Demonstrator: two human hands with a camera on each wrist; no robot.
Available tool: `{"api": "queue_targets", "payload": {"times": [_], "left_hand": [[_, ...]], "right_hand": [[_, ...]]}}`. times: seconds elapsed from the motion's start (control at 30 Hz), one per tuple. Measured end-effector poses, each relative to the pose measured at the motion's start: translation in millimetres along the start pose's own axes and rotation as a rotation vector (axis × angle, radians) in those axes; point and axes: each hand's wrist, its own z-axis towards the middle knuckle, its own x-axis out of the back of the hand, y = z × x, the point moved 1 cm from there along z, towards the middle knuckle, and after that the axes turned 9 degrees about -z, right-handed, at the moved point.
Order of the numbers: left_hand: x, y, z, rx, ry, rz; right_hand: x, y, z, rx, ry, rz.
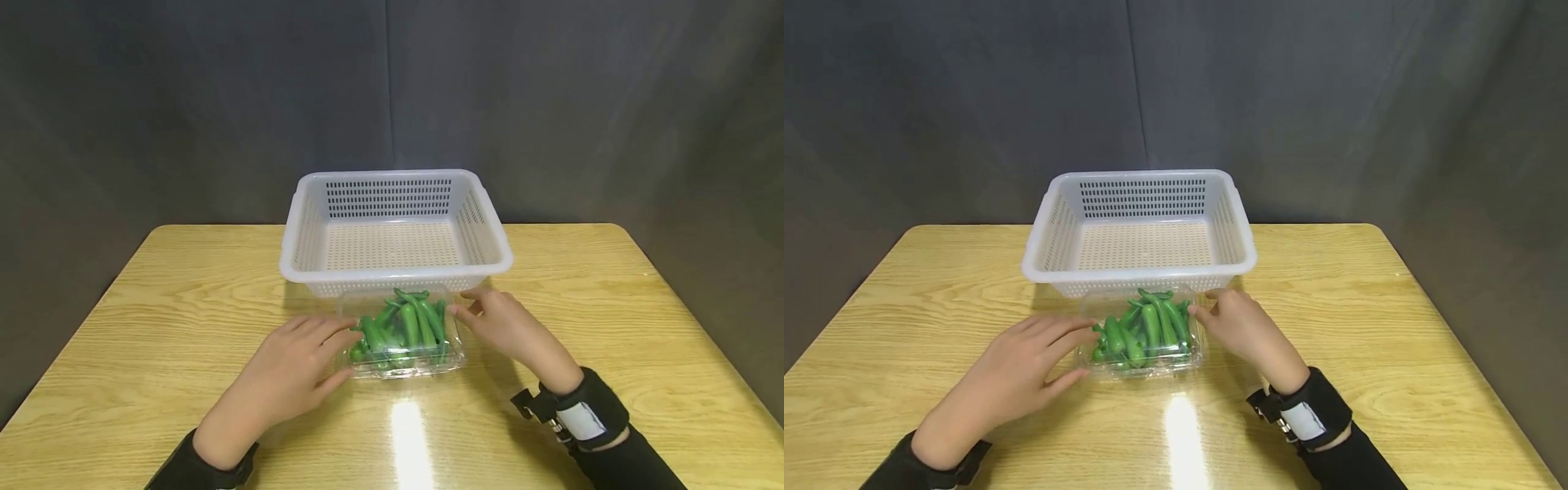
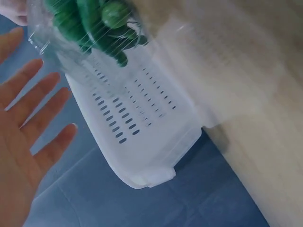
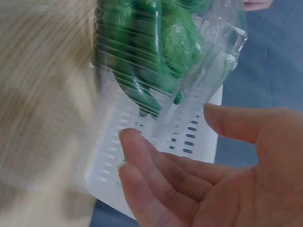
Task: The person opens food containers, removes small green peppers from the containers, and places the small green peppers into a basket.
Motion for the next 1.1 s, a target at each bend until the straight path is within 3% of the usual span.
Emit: {"api": "queue_targets", "payload": {"times": [0.2,0.5,0.67,0.77,0.97,1.1], "left_hand": [[-6.7,-3.1,-9.2,0.053,-0.057,-0.016],[-9.3,-9.0,-8.9,-0.07,-0.065,0.008],[-8.0,-10.0,-4.4,-0.119,-0.066,0.053],[-6.6,-9.5,-1.4,-0.16,-0.058,0.121],[-5.6,-9.6,1.0,-0.325,-0.042,0.405],[-2.8,-9.3,3.7,-0.328,-0.112,0.458]], "right_hand": [[-3.0,7.7,5.1,0.01,-0.064,0.109],[-7.8,13.4,11.0,0.071,-0.161,0.364],[-7.9,16.4,14.2,0.086,-0.177,0.404],[-7.8,17.5,15.2,0.084,-0.166,0.401],[-11.0,16.5,15.0,0.057,-0.168,0.398],[-10.7,15.9,15.5,0.045,-0.154,0.375]]}}
